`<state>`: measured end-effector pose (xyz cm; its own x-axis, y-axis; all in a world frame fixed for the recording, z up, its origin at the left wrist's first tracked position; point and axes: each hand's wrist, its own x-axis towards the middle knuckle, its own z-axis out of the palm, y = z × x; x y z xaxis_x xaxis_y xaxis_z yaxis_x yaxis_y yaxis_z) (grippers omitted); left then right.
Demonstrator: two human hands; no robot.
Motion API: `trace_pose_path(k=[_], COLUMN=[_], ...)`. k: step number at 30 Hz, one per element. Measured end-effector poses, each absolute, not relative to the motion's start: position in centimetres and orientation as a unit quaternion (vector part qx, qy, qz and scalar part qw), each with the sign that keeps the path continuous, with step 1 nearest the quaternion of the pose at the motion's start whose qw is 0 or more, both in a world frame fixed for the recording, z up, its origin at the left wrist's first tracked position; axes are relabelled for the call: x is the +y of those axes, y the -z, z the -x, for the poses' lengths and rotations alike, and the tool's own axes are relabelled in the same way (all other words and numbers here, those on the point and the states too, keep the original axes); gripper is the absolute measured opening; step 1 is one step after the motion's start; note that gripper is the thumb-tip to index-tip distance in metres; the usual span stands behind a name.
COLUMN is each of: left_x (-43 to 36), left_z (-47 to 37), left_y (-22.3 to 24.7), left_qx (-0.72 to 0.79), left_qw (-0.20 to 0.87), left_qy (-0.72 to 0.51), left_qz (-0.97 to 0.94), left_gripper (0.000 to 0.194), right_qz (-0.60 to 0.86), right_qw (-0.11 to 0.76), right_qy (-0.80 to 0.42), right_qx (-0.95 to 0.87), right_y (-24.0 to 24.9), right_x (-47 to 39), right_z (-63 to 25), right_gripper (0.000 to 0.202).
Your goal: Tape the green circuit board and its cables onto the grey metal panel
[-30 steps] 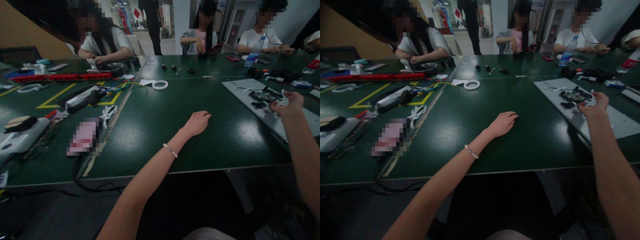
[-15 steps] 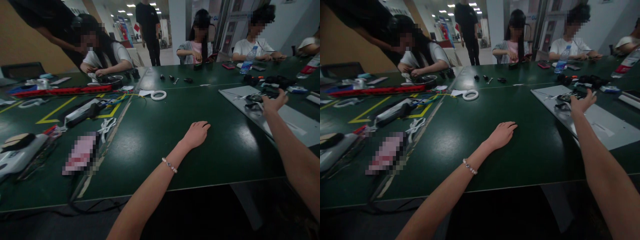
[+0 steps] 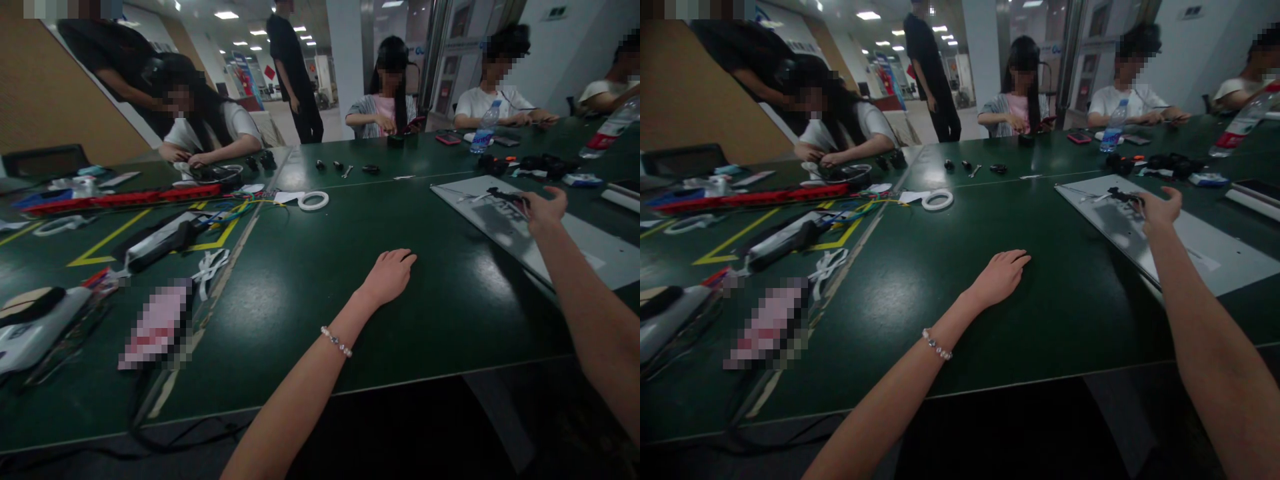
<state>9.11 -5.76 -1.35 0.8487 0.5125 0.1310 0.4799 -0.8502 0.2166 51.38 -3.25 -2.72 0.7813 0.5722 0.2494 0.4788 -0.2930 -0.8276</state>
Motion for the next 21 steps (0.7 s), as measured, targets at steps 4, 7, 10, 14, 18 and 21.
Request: trace_pose_path(k=[4,7,10,14,18,21], left_x=[-5.7,-5.6,-5.6,-5.6,-5.6,-5.3], left_z=[-9.1,-9.1,-9.1,-9.2,-9.1,-9.0], left_y=[1.3,1.4,1.3,1.2,1.5,2.1], left_qx=[0.256,0.256,0.255,0.258,0.261,0.266], left_qw=[0.092,0.089,0.087,0.083,0.085,0.105], left_qy=[-0.091,-0.095,-0.094,-0.096,-0.121,-0.153], left_qz=[-0.958,-0.958,-0.958,-0.958,-0.954,-0.946], left_gripper=[0.044,0.044,0.043,0.042,0.041,0.042], right_qz=[0.76,0.728,0.642,0.453,0.408,0.412], right_qw=[0.588,0.631,0.712,0.816,0.773,0.674], right_qy=[-0.066,-0.043,-0.007,-0.067,-0.247,-0.375], right_qx=[-0.271,-0.264,-0.284,-0.354,-0.418,-0.485], right_y=[0.8,-1.6,-4.8,-7.1,-5.5,-3.4], right_x=[-3.2,-3.7,-4.9,-7.1,-9.2,-10.4], right_z=[-51.6,-51.5,-50.6,-45.9,-37.7,-32.0], right_gripper=[0.047,0.044,0.039,0.024,0.016,0.016])
